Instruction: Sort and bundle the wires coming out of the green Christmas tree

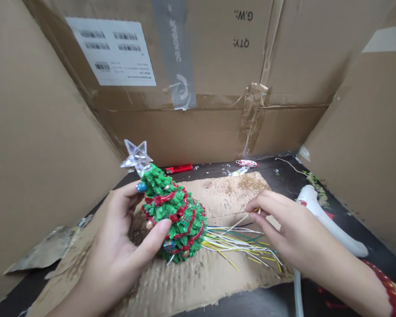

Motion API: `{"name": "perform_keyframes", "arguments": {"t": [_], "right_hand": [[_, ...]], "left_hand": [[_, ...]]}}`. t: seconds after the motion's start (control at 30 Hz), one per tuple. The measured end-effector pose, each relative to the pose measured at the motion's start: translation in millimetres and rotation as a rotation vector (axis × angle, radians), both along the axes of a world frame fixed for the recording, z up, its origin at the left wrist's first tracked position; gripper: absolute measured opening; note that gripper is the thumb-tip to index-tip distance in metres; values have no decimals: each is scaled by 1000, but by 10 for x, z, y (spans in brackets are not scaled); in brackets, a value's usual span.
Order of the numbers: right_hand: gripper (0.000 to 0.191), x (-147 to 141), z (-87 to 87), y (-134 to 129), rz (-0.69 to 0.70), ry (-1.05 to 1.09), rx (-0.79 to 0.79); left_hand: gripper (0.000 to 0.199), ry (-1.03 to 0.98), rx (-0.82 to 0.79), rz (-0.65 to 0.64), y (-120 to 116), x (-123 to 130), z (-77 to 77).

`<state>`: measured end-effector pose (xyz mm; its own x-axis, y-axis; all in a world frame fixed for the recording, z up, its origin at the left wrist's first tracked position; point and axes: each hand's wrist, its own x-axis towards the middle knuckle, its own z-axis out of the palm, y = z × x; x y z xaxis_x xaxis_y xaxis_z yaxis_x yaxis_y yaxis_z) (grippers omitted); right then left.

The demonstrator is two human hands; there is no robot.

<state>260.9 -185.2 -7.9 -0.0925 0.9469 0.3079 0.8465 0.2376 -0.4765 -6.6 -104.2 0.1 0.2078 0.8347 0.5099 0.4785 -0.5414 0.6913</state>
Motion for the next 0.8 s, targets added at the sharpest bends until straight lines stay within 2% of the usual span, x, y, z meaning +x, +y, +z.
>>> {"name": "perform_keyframes", "arguments": {"t": [0.13,0.23,0.3,0.33,0.4,0.63,0.8], "right_hand": [[13,64,4,25,-82,-30,19],[14,92,24,27,-128,-75,36],[14,98,30,26,-152,-119,56],[15,99,30,25,-161,-142,67],[17,99,25,27,-166,-184,78],[27,92,-14,38,-104,-308,-12],[20,59,-25,22,-13,-228,-126]], "left_hand": [[43,2,-60,-72,49,-21,-17],[50,48,-62,-111,53,-24,-38],[58,97,-132,-79,13,12,-32],[60,86,-203,-16,-15,39,-21],[58,62,-307,35,-69,96,9],[66,54,-435,-5,-92,141,76],[64,2,-443,45,-113,174,87]]}}
